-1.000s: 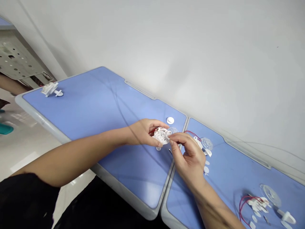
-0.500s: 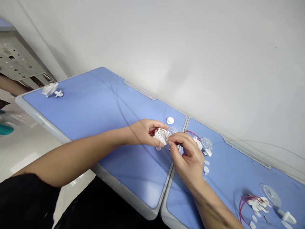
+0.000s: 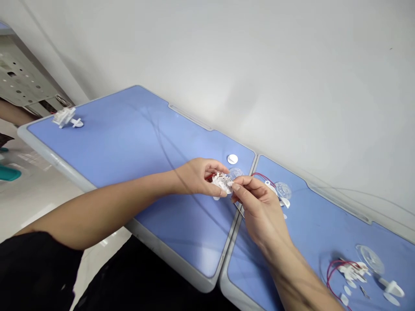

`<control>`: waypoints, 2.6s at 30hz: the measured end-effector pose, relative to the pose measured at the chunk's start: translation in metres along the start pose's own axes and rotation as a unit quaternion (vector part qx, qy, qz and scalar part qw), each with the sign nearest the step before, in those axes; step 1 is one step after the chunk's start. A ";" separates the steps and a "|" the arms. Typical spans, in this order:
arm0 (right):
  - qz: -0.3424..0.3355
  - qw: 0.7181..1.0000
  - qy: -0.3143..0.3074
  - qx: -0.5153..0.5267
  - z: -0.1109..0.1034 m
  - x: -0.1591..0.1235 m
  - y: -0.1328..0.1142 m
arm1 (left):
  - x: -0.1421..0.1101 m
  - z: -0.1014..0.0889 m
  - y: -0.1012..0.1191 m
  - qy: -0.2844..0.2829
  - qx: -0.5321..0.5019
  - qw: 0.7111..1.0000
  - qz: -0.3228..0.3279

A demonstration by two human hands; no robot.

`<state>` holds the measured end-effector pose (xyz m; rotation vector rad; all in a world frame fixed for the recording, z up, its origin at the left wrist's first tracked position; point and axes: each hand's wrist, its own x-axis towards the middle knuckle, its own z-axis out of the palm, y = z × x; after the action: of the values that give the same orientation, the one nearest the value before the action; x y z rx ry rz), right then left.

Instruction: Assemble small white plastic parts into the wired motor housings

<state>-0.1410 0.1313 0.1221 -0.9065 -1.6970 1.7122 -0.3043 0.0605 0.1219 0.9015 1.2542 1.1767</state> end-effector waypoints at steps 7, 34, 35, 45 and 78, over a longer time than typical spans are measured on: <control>0.042 0.999 -0.005 0.022 0.001 -0.001 -0.003 | 0.001 -0.001 -0.005 -0.019 0.025 0.999 0.010; 0.059 0.997 -0.004 0.050 -0.004 0.004 -0.006 | 0.001 -0.003 -0.006 -0.048 0.043 0.998 0.026; 0.060 0.997 -0.007 0.048 -0.004 0.004 -0.006 | 0.001 -0.003 -0.007 -0.052 0.040 0.997 0.031; 0.084 0.995 -0.018 0.054 -0.005 0.002 -0.004 | 0.002 -0.005 -0.006 -0.056 0.044 0.997 0.035; 0.017 0.997 -0.009 -0.075 -0.008 0.006 -0.004 | 0.003 -0.015 0.000 -0.036 0.096 0.991 0.085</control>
<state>-0.1384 0.1412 0.1260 -0.9938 -1.8513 1.6362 -0.3190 0.0616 0.1196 1.2023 1.2668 1.1579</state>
